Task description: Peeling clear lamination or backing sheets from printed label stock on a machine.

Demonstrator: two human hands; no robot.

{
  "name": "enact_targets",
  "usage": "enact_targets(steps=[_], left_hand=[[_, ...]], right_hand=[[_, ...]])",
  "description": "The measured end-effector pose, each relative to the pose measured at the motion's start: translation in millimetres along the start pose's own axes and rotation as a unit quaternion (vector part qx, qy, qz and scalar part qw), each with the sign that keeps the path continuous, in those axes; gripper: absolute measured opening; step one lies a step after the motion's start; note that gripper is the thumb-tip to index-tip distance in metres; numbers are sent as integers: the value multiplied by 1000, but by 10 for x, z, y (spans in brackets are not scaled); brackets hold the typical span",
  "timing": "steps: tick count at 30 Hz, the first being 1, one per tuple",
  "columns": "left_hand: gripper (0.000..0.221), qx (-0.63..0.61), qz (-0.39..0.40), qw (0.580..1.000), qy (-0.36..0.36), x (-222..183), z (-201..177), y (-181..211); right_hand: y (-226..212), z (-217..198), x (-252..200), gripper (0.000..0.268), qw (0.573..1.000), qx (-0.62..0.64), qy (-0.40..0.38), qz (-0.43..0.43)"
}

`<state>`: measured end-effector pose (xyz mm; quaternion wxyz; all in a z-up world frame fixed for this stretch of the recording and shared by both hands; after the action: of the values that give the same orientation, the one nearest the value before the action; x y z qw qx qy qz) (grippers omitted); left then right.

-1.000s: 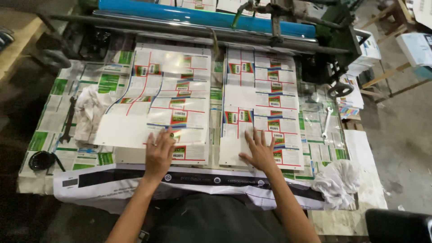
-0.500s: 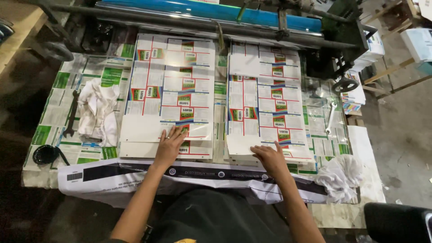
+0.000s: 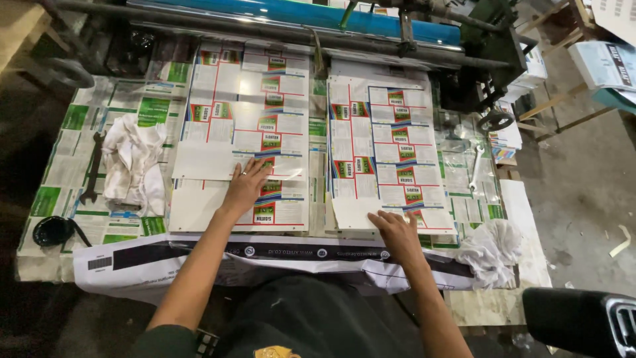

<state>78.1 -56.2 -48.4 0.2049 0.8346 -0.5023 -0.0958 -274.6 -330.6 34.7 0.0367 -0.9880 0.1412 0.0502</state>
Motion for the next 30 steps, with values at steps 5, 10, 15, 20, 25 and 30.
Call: enact_targets(steps=[5,10,15,20,25,30], left_hand=[[52,37,-27,998,-38,375,-81,-108],[75,96,-77,991,-46,544,-81,17],[57,24,-76,997,-12,120,-46,379],[61,3,-75,997,-21,-562,-1,634],[81,2,-37,996,-84,-861,-230,831],[82,19,-29,991,-127,-924,-154,716]], right_hand=[[-86,-416,-10,41,994,20,102,26],[-178,79,-143,46,959,32,278,45],[-393,576,-273,66,996,-10,80,30],[-421,546,-309,78,996,25,2,82],[-280,528,-45,80,997,29,-21,69],[-58,602,319,83,998,6,-18,62]])
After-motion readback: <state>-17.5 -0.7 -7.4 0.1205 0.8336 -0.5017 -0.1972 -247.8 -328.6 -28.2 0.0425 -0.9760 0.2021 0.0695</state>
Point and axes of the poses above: each hand's wrist, its own x-axis towards the middle knuckle, its own z-axis out of the palm, y = z × x, the point moved 1 cm from there along x, towards the middle knuckle, and after that the axes turned 15 degrees about -y, right-handed, at the moved point
